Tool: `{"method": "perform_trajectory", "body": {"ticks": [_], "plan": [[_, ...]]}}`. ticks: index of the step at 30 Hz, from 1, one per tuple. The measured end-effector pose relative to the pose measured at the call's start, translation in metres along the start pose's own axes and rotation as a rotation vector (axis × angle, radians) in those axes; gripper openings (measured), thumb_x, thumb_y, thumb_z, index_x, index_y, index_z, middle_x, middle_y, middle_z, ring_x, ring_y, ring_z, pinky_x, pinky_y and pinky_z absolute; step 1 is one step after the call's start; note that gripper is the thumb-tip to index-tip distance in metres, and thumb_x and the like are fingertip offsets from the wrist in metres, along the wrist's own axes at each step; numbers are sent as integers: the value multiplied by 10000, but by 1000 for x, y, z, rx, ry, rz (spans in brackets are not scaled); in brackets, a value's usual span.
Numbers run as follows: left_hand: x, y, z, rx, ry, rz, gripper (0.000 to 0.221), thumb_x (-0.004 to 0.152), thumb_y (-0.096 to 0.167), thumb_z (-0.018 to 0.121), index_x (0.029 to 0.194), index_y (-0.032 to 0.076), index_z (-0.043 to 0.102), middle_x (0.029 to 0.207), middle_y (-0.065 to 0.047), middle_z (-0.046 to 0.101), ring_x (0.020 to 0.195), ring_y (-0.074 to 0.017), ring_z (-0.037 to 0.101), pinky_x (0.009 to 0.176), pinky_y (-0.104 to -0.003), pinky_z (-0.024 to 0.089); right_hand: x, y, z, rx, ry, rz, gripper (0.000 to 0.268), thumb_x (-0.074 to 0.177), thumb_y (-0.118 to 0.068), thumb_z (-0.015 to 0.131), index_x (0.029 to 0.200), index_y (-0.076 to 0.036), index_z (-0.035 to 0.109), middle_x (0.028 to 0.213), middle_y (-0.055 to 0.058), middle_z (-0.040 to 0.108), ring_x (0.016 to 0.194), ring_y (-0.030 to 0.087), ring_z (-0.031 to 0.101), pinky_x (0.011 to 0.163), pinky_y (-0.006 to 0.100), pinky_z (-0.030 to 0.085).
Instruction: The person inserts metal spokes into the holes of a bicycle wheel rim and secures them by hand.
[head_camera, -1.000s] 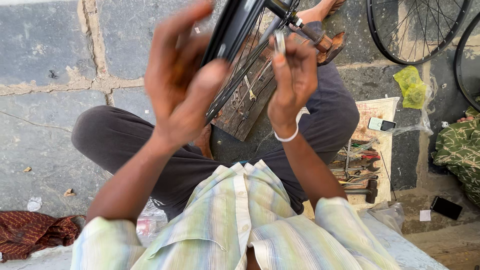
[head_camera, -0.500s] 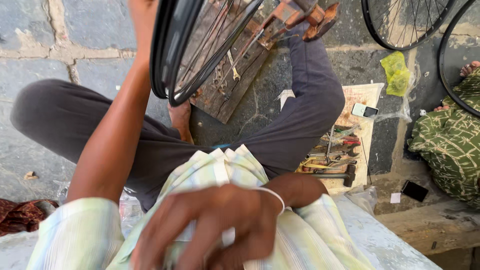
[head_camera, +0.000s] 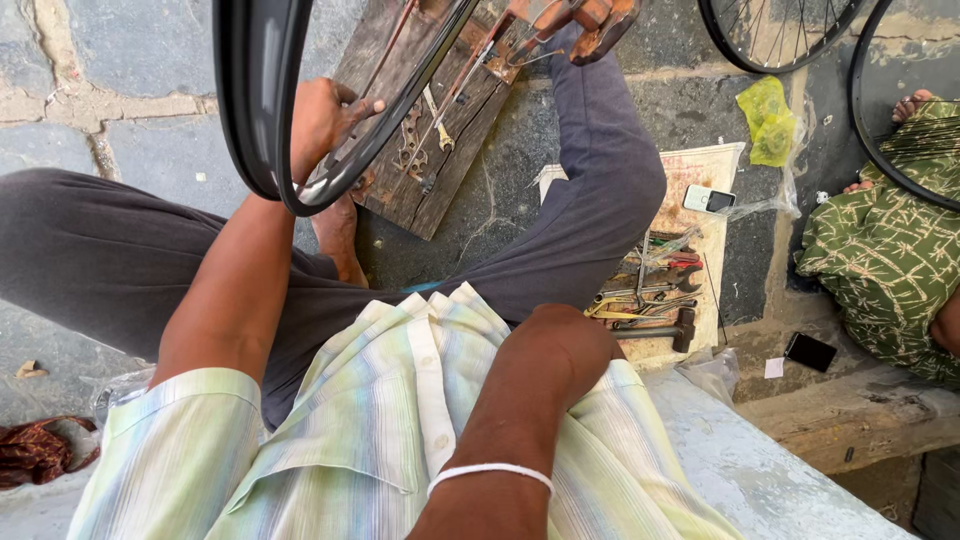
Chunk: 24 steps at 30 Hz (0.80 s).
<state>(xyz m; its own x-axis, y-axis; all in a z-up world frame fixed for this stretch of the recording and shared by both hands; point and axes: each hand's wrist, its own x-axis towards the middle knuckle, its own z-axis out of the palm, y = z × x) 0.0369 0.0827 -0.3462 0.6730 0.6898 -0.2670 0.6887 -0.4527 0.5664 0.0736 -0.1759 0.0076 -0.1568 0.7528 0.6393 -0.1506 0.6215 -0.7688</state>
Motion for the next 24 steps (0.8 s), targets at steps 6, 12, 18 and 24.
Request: {"method": "perform_trajectory", "body": {"ticks": [6,12,18,24], "plan": [[-9,-4,12,-105,67,4,585,841,590,819,947,14,797,668,-163,702,590,-283,686,576,-461,541,-18,45,13,-320,142,62,187,1062,-167,627,1168,-24,567,1357,168,556,1241,311,569,1071,419,488],[-22,-2,11,-203,104,51,563,851,565,815,959,14,792,689,-167,703,615,-289,690,588,-455,543,-59,119,16,-627,414,342,186,1025,-133,633,1122,-1,544,1329,190,543,1172,321,609,1024,429,512],[-17,3,3,-245,124,92,540,861,541,812,972,13,786,710,-170,705,640,-295,693,599,-449,546,-79,181,2,-962,413,350,263,898,-142,783,951,-2,567,1119,160,659,1012,335,673,901,423,536],[-21,4,4,-264,129,96,517,872,517,808,984,12,781,731,-173,706,665,-302,696,611,-442,548,-89,202,-6,-1063,400,227,227,830,-63,794,891,-13,581,1039,138,684,926,319,707,819,415,560]]}}
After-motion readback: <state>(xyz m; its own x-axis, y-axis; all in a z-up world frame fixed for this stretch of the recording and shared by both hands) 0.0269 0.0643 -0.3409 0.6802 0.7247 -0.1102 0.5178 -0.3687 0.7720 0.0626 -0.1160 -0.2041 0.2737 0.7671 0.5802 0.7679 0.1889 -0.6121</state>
